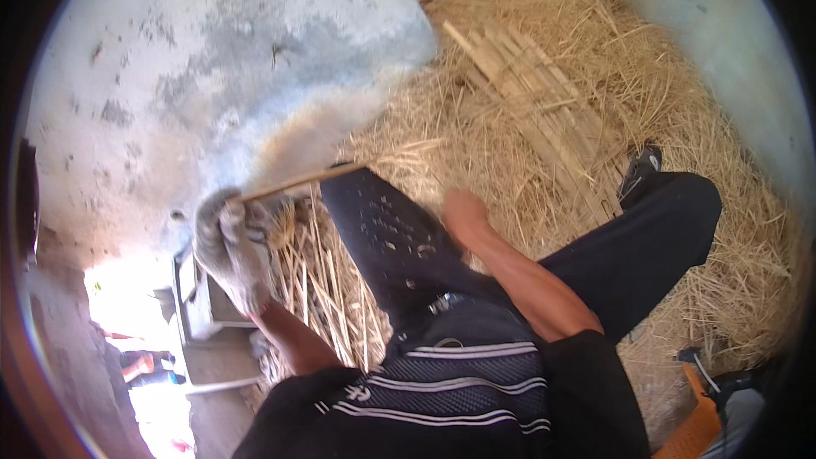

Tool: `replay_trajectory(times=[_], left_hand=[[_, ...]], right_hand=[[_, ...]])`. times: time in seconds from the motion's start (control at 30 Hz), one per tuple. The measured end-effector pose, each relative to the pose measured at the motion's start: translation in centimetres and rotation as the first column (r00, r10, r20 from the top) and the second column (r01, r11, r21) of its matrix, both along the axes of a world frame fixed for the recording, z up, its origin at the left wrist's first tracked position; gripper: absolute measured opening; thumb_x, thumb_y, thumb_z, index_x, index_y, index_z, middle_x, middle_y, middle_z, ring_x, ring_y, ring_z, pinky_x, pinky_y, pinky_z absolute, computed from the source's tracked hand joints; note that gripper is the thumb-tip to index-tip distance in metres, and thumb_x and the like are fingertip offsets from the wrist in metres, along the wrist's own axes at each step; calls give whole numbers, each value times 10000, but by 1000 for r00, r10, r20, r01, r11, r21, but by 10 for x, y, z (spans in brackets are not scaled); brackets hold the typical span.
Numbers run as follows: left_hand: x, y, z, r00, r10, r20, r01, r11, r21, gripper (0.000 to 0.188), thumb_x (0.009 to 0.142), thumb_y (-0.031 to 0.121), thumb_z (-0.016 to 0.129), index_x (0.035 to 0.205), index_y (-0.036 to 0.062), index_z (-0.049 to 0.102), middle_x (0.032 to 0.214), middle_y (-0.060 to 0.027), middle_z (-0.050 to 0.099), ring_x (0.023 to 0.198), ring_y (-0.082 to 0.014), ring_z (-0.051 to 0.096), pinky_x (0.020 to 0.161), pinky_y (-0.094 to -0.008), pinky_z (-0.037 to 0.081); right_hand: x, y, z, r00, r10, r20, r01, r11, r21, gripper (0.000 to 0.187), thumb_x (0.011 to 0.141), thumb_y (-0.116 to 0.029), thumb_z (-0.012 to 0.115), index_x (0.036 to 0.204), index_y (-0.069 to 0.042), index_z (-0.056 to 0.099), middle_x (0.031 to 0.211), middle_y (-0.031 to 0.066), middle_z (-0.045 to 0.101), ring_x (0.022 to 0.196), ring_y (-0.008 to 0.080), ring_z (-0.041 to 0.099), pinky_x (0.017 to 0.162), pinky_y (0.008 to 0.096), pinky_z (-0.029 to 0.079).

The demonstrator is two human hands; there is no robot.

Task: The person sits cross-legged on a straw-covered floor and uses a green utility knife to peel the outer layer off a long bamboo stick. They hold the stick with a gloved left hand and scrape the knife along its length with their right hand, producing thin shavings.

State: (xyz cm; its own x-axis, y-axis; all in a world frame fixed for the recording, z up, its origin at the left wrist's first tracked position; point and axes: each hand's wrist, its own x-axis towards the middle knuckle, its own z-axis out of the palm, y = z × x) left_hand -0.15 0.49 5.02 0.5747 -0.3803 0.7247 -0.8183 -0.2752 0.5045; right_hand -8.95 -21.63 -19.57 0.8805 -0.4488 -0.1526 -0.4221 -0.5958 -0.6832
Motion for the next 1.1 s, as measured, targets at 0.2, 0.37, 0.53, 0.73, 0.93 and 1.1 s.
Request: replay_trajectory(times=[0.2, 0.37, 0.53, 0.73, 0.93, 1.1], left_hand=[[3, 1, -13, 996, -74, -46, 64, 980, -189, 277, 956, 232, 667, 990, -43, 666, 866, -111, 687, 680, -151, 654, 650, -276, 530], [-2, -5, -17, 996, 68, 49, -58, 981, -184, 240, 936, 199, 690, 980, -36, 667, 907, -116, 690, 694, -154, 654, 647, -280, 531], [-19, -11, -25, 995, 81, 52, -67, 973, -222, 213, 916, 181, 709, 950, -27, 676, 898, -121, 698, 716, -177, 636, 671, -312, 524], [-8, -16, -33, 981, -10, 192, 34, 992, -120, 263, 990, 243, 629, 1004, -18, 607, 855, -119, 632, 575, -149, 576, 521, -259, 459], [-12, -21, -33, 990, -18, 140, 44, 983, -180, 280, 997, 249, 613, 1013, -30, 602, 787, -102, 603, 574, -145, 563, 517, -269, 452], [-25, -34, -30, 1000, 4, 6, -2, 957, -291, 264, 980, 231, 633, 971, -32, 613, 791, -101, 628, 574, -144, 583, 520, -259, 467]], right_hand=[[-4, 23, 133, 964, 1, 268, -40, 989, 140, 332, 970, -210, 517, 872, 60, 683, 749, 312, 650, 777, 470, 674, 725, 540, 542], [-45, 46, 215, 864, 88, 496, -190, 969, 158, 301, 1016, -237, 503, 895, 34, 555, 620, 261, 603, 597, 452, 633, 548, 519, 498], [-29, 75, 206, 785, 120, 608, -261, 954, 149, 195, 1006, -153, 540, 934, 26, 516, 539, 216, 546, 473, 364, 602, 438, 460, 436], [0, 57, 140, 878, 45, 477, -40, 999, -21, 281, 1021, -233, 502, 931, 31, 540, 561, 239, 578, 544, 448, 620, 480, 500, 495], [-21, 74, 171, 890, 99, 445, -150, 985, 81, 270, 1015, -233, 509, 919, 19, 497, 552, 224, 585, 517, 446, 615, 468, 521, 493], [1, 61, 130, 891, 12, 454, -47, 997, 68, 252, 1022, -218, 500, 915, 10, 504, 537, 218, 571, 511, 419, 621, 450, 491, 490]])
